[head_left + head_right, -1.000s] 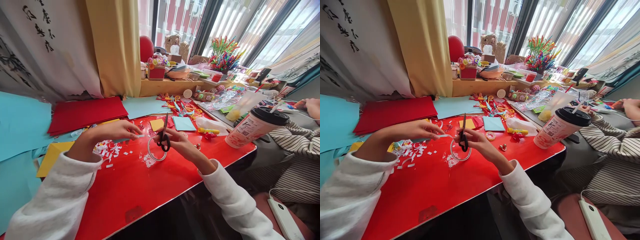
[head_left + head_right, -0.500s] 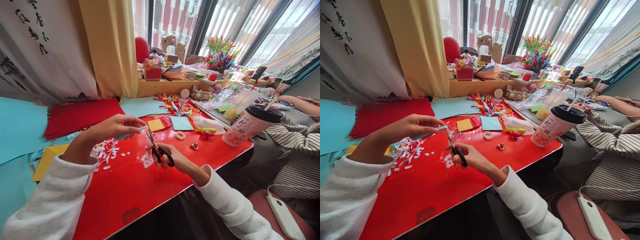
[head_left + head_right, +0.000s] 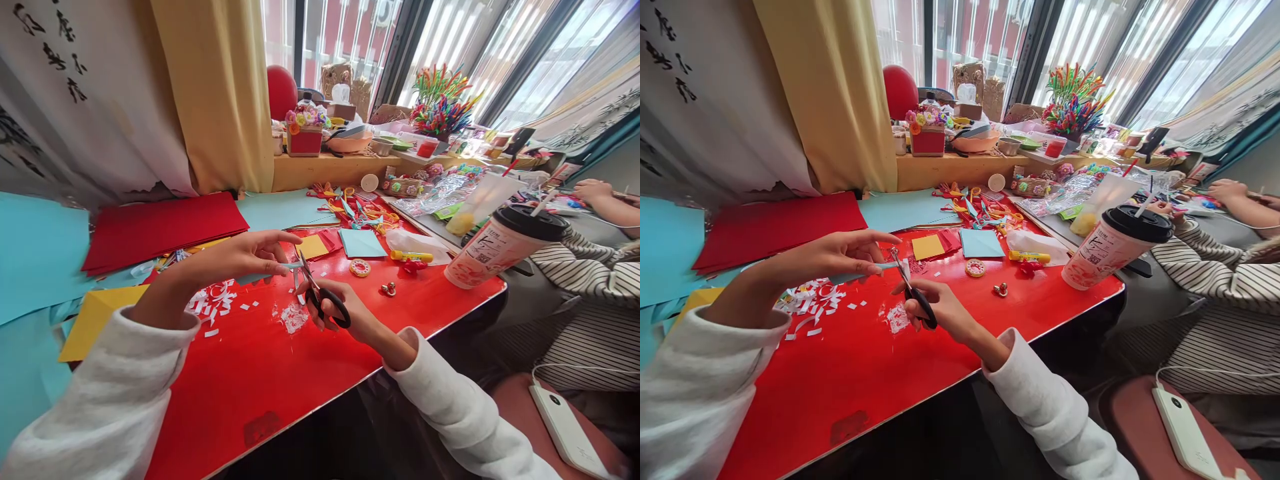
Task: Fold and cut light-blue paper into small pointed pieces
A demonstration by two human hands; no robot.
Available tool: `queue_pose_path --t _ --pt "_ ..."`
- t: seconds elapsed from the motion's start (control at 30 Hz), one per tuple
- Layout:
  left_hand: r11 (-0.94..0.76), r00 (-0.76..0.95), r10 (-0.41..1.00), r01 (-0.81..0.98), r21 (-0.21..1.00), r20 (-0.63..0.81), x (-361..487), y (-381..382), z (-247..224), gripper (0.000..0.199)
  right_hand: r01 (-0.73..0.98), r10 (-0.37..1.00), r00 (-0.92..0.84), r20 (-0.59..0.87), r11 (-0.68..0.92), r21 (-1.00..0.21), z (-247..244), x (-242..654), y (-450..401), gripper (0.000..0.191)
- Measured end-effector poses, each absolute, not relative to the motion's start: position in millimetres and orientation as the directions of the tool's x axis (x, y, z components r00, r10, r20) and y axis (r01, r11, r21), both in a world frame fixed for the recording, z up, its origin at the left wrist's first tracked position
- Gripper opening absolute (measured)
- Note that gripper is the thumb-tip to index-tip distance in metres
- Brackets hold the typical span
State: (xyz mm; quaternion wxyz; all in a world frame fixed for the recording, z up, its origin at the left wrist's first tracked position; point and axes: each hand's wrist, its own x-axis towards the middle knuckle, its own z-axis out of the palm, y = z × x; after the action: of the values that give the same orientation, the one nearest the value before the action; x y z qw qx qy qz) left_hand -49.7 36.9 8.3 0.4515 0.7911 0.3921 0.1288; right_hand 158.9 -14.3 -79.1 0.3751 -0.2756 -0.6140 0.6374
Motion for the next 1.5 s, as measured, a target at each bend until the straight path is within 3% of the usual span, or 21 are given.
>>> queue_pose_path --t 0.17,0.5,0.67,1.0,1.2,1.27,1.4,1.5 --pt "-0.263 0.654 0.726 0.547 0.795 -0.21 -51 36 10 0.06 -0.035 0.781 -0.622 0.056 0.044 -0.998 -76 166 -14 0.058" --pt "-0.297 0.706 0.613 0.622 0.724 -0.355 -52 41 7 0.063 0.17 0.67 -0.725 -0.159 -0.05 -0.984 -71 176 -16 0.044" --pt "-0.299 0.711 0.597 0.628 0.718 -0.373 -52 42 6 0.063 0.14 0.661 -0.736 -0.147 -0.063 -0.988 -76 175 -18 0.045" --pt "-0.363 0.702 0.594 0.669 0.649 -0.392 -48 42 3 0.056 0.159 0.691 -0.706 -0.154 -0.057 -0.986 -79 173 -23 0.03" --pt "-0.384 0.597 0.753 0.739 0.553 -0.276 -62 48 4 0.048 0.134 0.74 -0.662 -0.116 -0.035 -0.99 -85 178 -25 0.026" --pt "-0.324 0.548 0.794 0.746 0.582 -0.261 -71 50 3 0.049 0.082 0.77 -0.635 -0.065 -0.017 -0.997 -86 179 -26 0.027" --pt "-0.162 0.593 0.738 0.617 0.77 -0.321 -74 52 -7 0.047 -0.028 0.826 -0.563 0.026 0.012 -1.0 -88 178 -26 0.033" --pt "-0.13 0.61 0.765 0.461 0.878 -0.206 -57 51 -18 0.043 -0.044 0.849 -0.527 0.049 0.03 -0.999 -88 175 -25 0.033"
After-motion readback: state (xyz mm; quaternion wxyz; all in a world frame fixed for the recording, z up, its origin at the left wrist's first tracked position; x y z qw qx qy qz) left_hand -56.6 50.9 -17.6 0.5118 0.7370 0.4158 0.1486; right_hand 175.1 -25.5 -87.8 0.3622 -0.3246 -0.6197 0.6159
